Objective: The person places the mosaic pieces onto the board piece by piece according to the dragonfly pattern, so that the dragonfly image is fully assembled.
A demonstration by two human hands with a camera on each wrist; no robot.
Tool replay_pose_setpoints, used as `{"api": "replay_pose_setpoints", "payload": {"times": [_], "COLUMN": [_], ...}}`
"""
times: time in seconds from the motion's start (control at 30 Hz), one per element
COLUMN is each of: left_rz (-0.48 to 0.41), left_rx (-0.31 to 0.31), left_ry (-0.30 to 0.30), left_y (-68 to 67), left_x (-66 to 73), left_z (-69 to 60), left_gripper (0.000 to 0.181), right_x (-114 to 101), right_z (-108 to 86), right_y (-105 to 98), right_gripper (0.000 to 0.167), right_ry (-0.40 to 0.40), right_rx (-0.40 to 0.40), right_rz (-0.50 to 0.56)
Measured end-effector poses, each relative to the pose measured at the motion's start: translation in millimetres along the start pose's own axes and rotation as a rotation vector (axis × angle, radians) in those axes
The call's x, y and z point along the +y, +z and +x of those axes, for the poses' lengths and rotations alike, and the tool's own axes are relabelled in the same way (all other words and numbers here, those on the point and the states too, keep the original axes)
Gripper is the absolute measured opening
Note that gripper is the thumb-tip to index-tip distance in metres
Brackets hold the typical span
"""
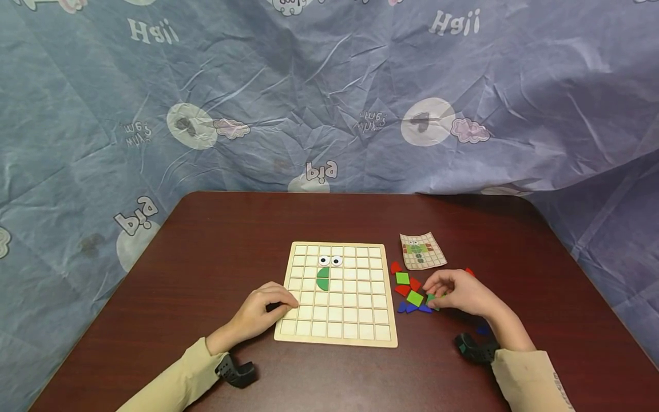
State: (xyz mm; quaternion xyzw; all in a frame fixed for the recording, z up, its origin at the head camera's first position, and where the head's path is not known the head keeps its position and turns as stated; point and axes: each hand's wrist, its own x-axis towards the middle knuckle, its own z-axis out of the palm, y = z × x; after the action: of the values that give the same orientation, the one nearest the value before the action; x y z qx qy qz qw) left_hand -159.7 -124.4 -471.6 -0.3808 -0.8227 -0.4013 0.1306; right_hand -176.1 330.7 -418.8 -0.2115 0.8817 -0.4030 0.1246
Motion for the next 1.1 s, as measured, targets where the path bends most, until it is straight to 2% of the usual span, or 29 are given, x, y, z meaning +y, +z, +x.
{"api": "replay_pose_setpoints", "payload": {"times": [0.13,0.3,0.57,0.83,1.0,1.1], "left_rz": [0.005,0.005,0.007,0.017,0.015,0.013], "left_rx": [-0.001,0.000,0.016,0.018,0.017,0.017], "left_ry": [0.000,0.001,0.025,0.026,0.023,0.022], "left_y": [0.1,-0.3,0.6,0.8,1.1,1.2], "left_x": [-0.1,0.4,0.6,-0.1,-0.7,-1.0], "left_z": [0.3,-0.1,0.6,1.2,0.7,0.4], "left_gripper": [0.014,0.014,0.014,0.014,0.014,0.013], "right_x": [-4.2,-12.3,-30.2,-51.1,-61.0,-65.9], "right_z": [1.0,6.9,17.1,37.3,51.0,58.5], "right_y": [-1.1,-0.6,4.5,15.5,24.4,29.9], "right_gripper": [0.023,0.022,0.035,0.038,0.034,0.031], "right_ry": [0.037,0.075,0.086,0.038,0.019,-0.020], "right_rx": [0.010,0.070,0.151,0.194,0.178,0.166], "right_rz": [-0.006,-0.040,0.028,0.070,0.080,0.071]}}
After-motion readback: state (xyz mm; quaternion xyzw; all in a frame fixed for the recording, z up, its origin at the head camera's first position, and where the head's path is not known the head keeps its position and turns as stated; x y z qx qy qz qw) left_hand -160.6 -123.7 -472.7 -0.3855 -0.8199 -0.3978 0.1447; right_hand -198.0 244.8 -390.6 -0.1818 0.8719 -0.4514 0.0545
